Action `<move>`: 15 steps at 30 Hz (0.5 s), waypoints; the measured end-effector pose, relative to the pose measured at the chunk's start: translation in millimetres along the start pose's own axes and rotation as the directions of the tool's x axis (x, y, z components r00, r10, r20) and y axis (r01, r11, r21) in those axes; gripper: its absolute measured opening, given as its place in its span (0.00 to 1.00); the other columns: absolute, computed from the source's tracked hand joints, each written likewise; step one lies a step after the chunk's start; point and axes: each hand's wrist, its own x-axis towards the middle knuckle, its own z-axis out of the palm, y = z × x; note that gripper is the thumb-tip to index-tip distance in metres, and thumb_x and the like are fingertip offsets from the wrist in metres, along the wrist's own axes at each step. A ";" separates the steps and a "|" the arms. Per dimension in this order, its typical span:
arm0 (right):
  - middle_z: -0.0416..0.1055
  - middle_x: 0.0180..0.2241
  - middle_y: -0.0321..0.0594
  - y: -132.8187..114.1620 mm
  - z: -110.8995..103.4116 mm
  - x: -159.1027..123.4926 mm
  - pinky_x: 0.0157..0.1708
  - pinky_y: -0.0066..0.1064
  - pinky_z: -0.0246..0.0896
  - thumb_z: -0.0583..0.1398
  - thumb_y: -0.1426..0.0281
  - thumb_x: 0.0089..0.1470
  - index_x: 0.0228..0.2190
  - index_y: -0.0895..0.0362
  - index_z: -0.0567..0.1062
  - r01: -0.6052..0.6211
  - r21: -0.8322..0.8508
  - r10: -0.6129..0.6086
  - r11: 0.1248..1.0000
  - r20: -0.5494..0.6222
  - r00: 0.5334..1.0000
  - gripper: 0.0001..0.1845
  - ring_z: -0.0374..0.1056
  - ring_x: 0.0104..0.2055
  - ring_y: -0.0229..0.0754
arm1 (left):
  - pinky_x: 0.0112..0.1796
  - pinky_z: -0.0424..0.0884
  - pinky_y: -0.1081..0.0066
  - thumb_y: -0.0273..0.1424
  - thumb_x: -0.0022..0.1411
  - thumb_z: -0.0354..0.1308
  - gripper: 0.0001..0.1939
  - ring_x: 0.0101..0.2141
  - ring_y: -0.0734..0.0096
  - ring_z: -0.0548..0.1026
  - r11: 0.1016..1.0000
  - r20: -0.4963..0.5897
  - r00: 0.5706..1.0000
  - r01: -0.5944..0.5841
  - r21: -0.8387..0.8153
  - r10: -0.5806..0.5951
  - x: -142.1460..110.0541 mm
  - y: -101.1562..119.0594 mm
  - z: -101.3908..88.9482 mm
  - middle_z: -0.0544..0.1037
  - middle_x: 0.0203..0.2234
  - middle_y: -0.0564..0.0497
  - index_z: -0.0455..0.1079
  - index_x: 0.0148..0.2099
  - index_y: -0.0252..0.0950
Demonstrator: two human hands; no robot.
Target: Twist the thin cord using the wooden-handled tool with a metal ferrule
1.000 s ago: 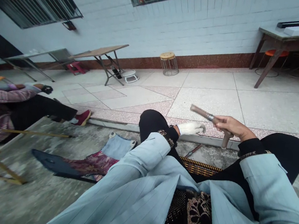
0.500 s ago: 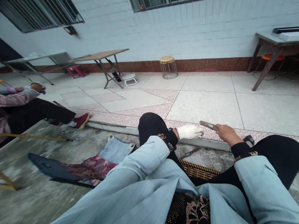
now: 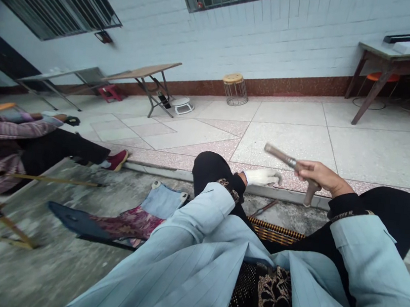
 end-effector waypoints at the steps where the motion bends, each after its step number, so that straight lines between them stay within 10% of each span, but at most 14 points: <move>1: 0.74 0.39 0.44 3.4 -1.6 2.7 0.36 0.32 0.66 0.64 0.55 0.48 0.52 0.59 0.73 0.015 0.054 -0.007 0.998 -0.150 0.989 0.32 0.67 0.32 0.40 | 0.35 0.68 0.67 0.38 0.60 0.55 0.11 0.28 0.67 0.72 1.000 0.037 0.999 -0.004 -0.022 0.005 0.6 0.8 2.1 0.74 0.23 0.49 0.73 0.41 0.39; 4: 0.74 0.36 0.45 19.9 -4.9 14.1 0.30 0.31 0.66 0.64 0.59 0.46 0.52 0.60 0.72 -0.021 0.146 0.086 0.989 -0.453 0.887 0.32 0.67 0.28 0.38 | 0.35 0.68 0.69 0.37 0.63 0.50 0.14 0.29 0.68 0.71 0.997 0.091 0.994 -0.063 -0.047 0.067 2.3 6.1 6.3 0.75 0.25 0.48 0.72 0.45 0.37; 9: 0.76 0.36 0.47 35.1 -7.1 24.4 0.29 0.30 0.67 0.61 0.67 0.49 0.53 0.62 0.71 -0.157 0.123 0.199 0.980 -0.534 0.822 0.29 0.67 0.26 0.37 | 0.37 0.68 0.69 0.33 0.62 0.49 0.13 0.31 0.68 0.71 0.994 0.107 0.988 -0.104 -0.035 0.107 1.0 13.9 5.2 0.75 0.27 0.49 0.74 0.42 0.38; 15: 0.77 0.42 0.50 34.3 -5.8 20.7 0.38 0.35 0.64 0.58 0.67 0.53 0.54 0.59 0.73 -0.429 -0.510 0.152 0.746 -0.496 0.855 0.26 0.72 0.39 0.48 | 0.39 0.68 0.68 0.36 0.61 0.53 0.10 0.31 0.66 0.71 0.991 0.096 0.986 -0.134 -0.023 0.136 -1.4 10.6 1.6 0.73 0.23 0.50 0.74 0.39 0.41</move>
